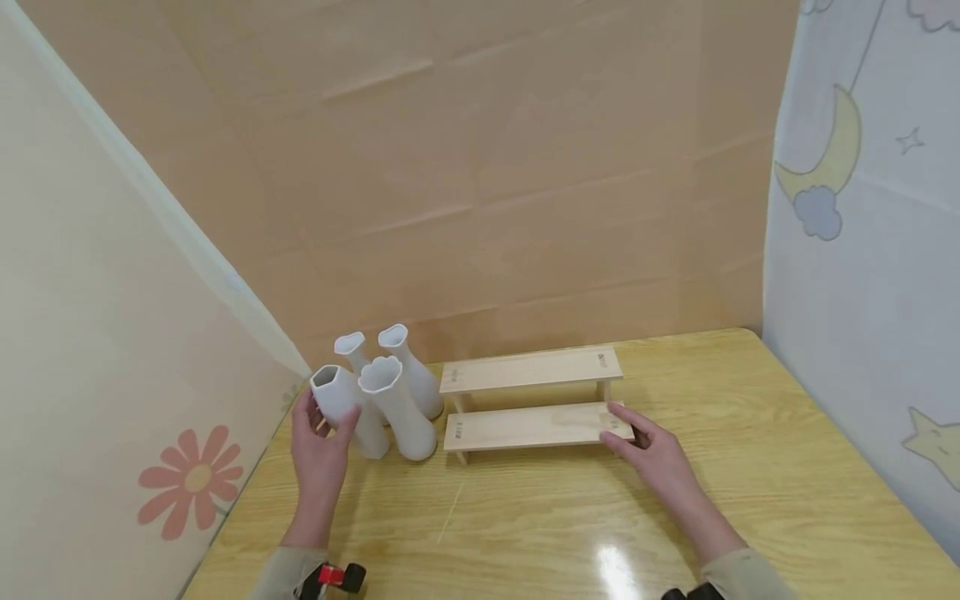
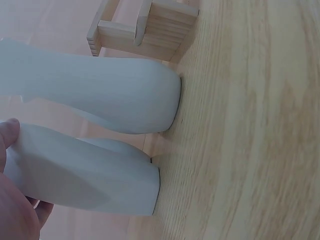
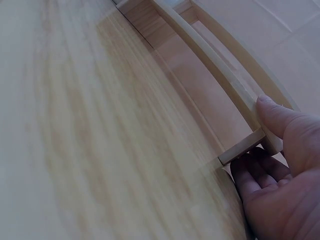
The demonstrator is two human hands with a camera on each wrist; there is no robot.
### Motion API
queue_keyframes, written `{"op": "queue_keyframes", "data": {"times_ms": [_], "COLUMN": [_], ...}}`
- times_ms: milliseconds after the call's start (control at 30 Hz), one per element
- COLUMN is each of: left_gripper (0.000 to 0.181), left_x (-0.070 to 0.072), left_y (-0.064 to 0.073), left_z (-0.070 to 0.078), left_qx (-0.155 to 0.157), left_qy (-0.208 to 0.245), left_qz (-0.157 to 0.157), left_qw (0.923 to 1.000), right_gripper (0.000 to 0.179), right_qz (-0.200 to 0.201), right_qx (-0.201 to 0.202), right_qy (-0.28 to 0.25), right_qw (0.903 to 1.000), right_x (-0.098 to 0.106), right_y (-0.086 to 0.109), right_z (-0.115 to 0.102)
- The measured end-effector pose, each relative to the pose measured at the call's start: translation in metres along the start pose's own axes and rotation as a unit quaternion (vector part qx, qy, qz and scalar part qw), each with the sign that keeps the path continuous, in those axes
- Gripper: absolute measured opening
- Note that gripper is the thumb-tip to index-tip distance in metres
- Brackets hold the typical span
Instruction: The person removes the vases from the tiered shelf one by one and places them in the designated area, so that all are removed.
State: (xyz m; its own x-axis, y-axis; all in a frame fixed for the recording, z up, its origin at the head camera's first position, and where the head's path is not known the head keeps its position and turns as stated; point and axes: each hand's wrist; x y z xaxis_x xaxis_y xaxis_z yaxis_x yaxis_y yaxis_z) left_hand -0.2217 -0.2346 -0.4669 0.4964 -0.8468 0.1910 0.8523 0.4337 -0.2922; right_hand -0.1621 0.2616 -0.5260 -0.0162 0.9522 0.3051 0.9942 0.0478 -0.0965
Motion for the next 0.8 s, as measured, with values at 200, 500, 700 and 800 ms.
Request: {"op": "queue_keyframes", "data": {"times_ms": [200, 500, 700, 800], "left_gripper": [0.082, 0.085, 0.085, 0.086], "left_x": [-0.0006, 0.0021, 0.0034, 0.0035], "left_y": [-0.0009, -0.0001, -0.0001, -0.0002], "left_z": [-0.0024, -0.0044, -0.0032, -0.0024], "left_qx": [0.002, 0.007, 0.005, 0.004], "left_qy": [-0.007, -0.029, -0.033, -0.036], "left_qz": [0.001, -0.012, -0.019, -0.022], "left_qw": [1.0, 0.9995, 0.9993, 0.9991], "right_gripper": [0.078, 0.081, 0.08, 0.08], "right_qz": [0.0, -0.003, -0.001, -0.001], "right_qx": [0.002, -0.004, -0.001, -0.002], "right_qy": [-0.004, -0.008, -0.009, -0.007], "right_qw": [1.0, 1.0, 1.0, 1.0], "right_x": [-0.0004, -0.0009, -0.0005, -0.0004], "right_y": [0.0004, 0.0005, 0.001, 0.0002], "right_z": [0.0, -0.0017, -0.0024, -0.0027]}}
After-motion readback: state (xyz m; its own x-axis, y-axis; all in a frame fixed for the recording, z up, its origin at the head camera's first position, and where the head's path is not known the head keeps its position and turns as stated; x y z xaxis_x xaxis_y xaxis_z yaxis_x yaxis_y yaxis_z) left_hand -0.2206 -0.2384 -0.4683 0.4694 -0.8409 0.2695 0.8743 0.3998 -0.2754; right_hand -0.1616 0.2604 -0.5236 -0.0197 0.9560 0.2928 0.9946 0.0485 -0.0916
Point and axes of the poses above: each hand's wrist, its own y-axis away from the middle knuckle, its own x-axis out of the back of the hand, z = x × y, and after that the axes turned 8 degrees about x, right-handed
